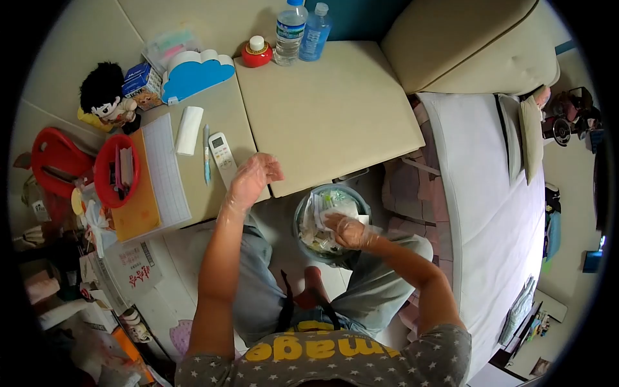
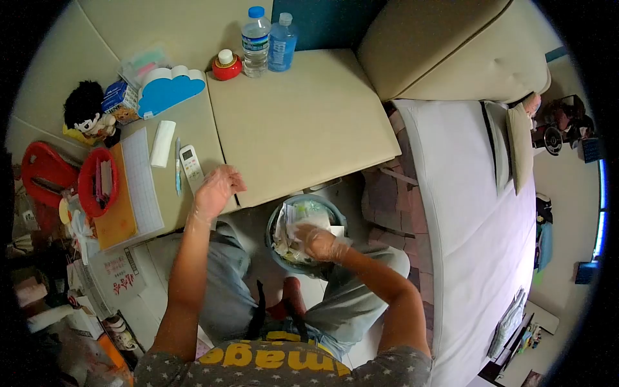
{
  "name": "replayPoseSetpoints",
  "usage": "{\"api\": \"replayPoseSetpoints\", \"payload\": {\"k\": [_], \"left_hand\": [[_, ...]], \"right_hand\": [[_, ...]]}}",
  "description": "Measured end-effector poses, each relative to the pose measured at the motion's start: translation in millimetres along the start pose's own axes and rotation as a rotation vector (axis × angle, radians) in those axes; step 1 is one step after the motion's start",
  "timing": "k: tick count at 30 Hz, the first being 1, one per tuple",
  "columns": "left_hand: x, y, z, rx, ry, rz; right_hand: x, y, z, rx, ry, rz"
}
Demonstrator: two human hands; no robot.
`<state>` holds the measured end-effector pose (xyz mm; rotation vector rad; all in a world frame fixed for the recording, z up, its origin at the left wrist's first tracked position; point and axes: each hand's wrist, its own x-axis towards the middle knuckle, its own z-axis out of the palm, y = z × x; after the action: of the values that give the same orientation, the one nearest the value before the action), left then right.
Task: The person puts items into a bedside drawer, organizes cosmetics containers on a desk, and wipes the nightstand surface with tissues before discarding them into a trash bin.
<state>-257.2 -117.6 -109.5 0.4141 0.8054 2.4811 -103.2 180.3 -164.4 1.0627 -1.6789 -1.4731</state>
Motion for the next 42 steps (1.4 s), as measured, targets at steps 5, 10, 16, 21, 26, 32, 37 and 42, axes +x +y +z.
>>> {"api": "replayPoseSetpoints", "payload": {"k": [5, 10, 16, 21, 26, 32, 37, 42], "left_hand": [[-3.1, 1.0, 6.9, -0.001, 0.023, -0.012], [-5.8, 9.1, 8.2, -0.046, 0.069, 0.045], [-7.6, 25.6, 9.5, -0.128, 0.064, 0.129], [-5.7, 28.0, 5.7, -0.139, -0.006, 0.114], [-7.6, 30.2, 8.4, -0.128, 0.047, 0.105], [-5.7, 27.5, 4.7, -0.107, 0.057, 0.105], [-6.3, 27.3, 6.2, -0.137, 0.032, 0.111], [-6.5, 28.1, 5.6, -0.105, 0.030, 0.144]], "right_hand": [[-1.4, -28.1, 3.5, 1.739, -0.199, 0.258], [42.9, 81.1, 7.0, 2.071, -0.064, 0.957], [63.8, 102.2, 156.0, 1.310, 0.056, 1.777], [133.6, 156.1, 221.2, 1.277, 0.386, 1.644], [189.8, 139.7, 256.1, 1.344, -0.121, 1.316], [249.0, 142.5, 226.8, 1.677, -0.279, 0.954], [277.3, 150.0, 202.5, 1.749, -0.022, 0.716], [253.7, 122.4, 172.1, 1.868, 0.104, 0.384]]}}
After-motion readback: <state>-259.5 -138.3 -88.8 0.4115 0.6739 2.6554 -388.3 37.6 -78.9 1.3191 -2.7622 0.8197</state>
